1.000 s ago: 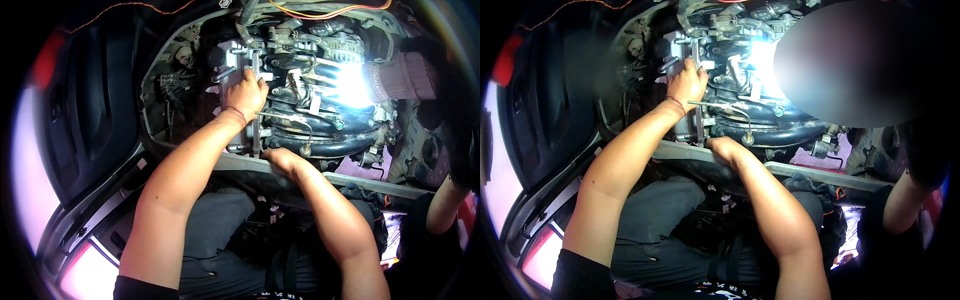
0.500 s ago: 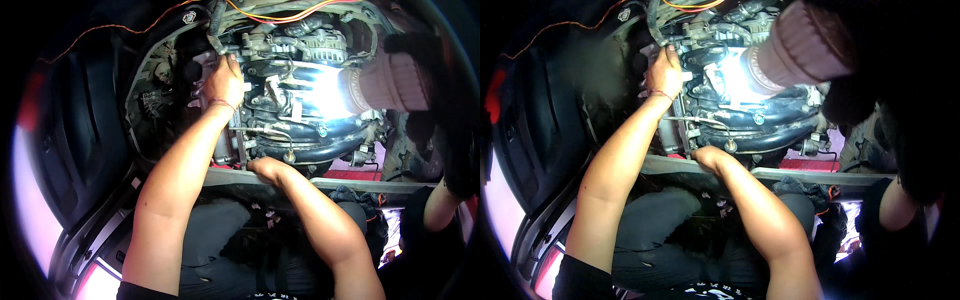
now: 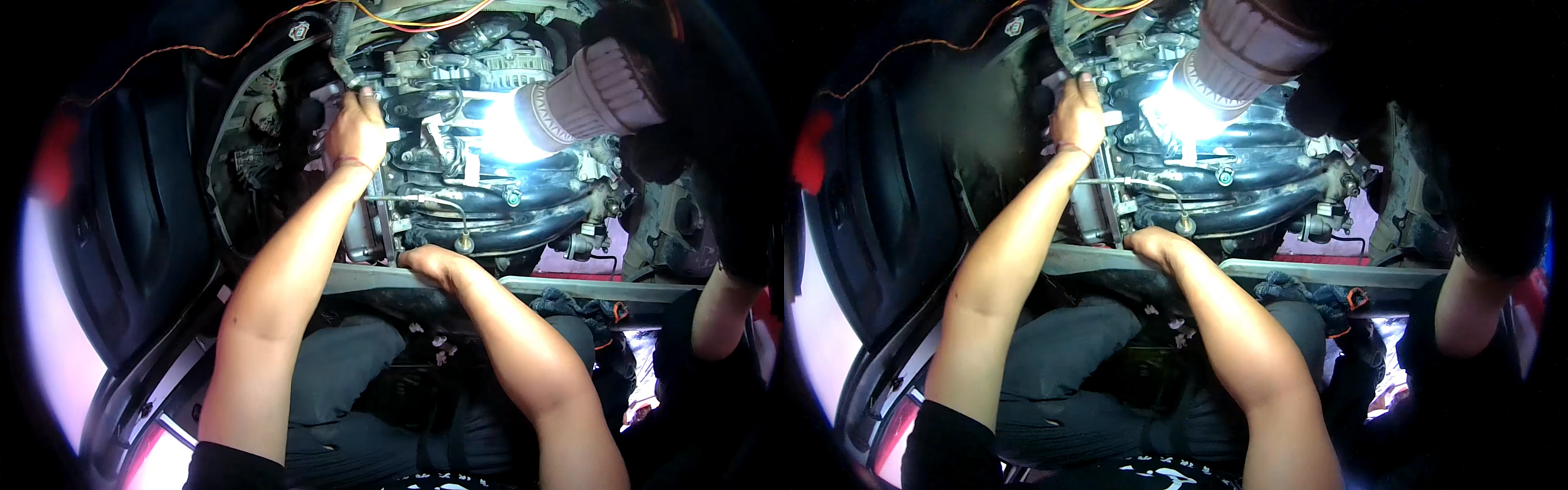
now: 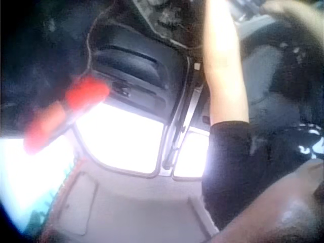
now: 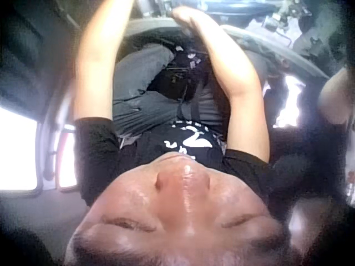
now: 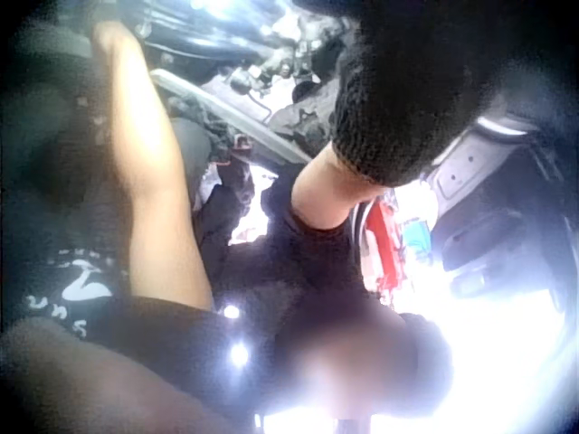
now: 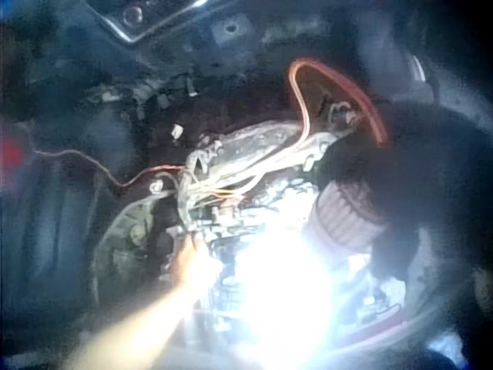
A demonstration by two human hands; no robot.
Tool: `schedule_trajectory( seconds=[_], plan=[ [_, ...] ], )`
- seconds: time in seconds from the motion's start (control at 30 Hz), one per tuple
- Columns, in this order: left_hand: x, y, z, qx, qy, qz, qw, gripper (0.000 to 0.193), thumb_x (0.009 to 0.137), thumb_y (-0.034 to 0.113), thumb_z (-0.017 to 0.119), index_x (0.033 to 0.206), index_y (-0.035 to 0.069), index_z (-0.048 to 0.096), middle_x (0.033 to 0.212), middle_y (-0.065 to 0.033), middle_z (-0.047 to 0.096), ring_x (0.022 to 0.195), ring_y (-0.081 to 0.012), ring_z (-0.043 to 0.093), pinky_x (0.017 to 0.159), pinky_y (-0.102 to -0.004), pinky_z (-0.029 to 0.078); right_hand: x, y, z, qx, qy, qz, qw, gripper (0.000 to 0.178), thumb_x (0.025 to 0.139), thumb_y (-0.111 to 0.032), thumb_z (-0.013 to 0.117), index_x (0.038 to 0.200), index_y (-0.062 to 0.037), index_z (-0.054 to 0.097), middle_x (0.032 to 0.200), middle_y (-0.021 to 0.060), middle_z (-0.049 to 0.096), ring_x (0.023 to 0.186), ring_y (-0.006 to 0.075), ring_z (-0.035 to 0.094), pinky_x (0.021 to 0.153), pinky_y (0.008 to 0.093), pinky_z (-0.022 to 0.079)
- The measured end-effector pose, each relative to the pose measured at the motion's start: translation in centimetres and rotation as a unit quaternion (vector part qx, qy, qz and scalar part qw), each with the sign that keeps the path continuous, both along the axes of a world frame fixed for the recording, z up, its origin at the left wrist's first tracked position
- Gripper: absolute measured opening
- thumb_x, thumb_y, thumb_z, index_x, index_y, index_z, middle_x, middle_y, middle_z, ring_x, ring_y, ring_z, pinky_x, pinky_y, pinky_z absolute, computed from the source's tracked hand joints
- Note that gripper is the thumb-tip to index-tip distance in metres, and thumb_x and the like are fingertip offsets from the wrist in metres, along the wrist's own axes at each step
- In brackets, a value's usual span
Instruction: The person installs a metal bracket with attached fuel injectors into a car engine bay. They align the bracket with the engine block and use a wrench to tighten the securing bolts. A second person assists by holding a work light to illuminate the workspace.
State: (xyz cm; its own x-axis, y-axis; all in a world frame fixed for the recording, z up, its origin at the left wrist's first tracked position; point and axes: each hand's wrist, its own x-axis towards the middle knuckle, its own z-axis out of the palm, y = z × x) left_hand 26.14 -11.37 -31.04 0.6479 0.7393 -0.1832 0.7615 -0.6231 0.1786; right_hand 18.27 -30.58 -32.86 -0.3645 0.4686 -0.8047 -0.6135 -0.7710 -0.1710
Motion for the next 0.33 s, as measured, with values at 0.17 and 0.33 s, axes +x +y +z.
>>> schedule_trajectory(
  seconds=[0.17,0.33],
  plan=[
    [-3.7,-2.8,-1.1,-0.014,-0.093,0.008,0.996,0.041,0.105,0.041,0.042,0.121,0.005,0.053,0.096,-0.0283,0.068,0.091,-0.0498,0.064,0.077,-0.0551,0.048,-0.3,0.4,-0.8,-0.005,0.001,0.021,1.0,0.037,0.088,-0.028,0.061,0.106,0.0024,0.073,0.106,0.0151,0.072,0.092,0.0245,0.065,0.085,0.0399,0.049],
    [-2.9,-2.4,-0.2,-0.014,0.0,0.014,1.0,0.043,0.104,0.043,0.042,0.128,0.008,0.046,0.094,-0.0282,0.07,0.091,-0.049,0.066,0.08,-0.0574,0.049,-0.4,0.1,-0.4,0.007,0.002,0.003,1.0,0.04,0.088,-0.031,0.063,0.11,0.001,0.073,0.102,0.0152,0.072,0.088,0.0225,0.066,0.081,0.0392,0.051]
  ],
)
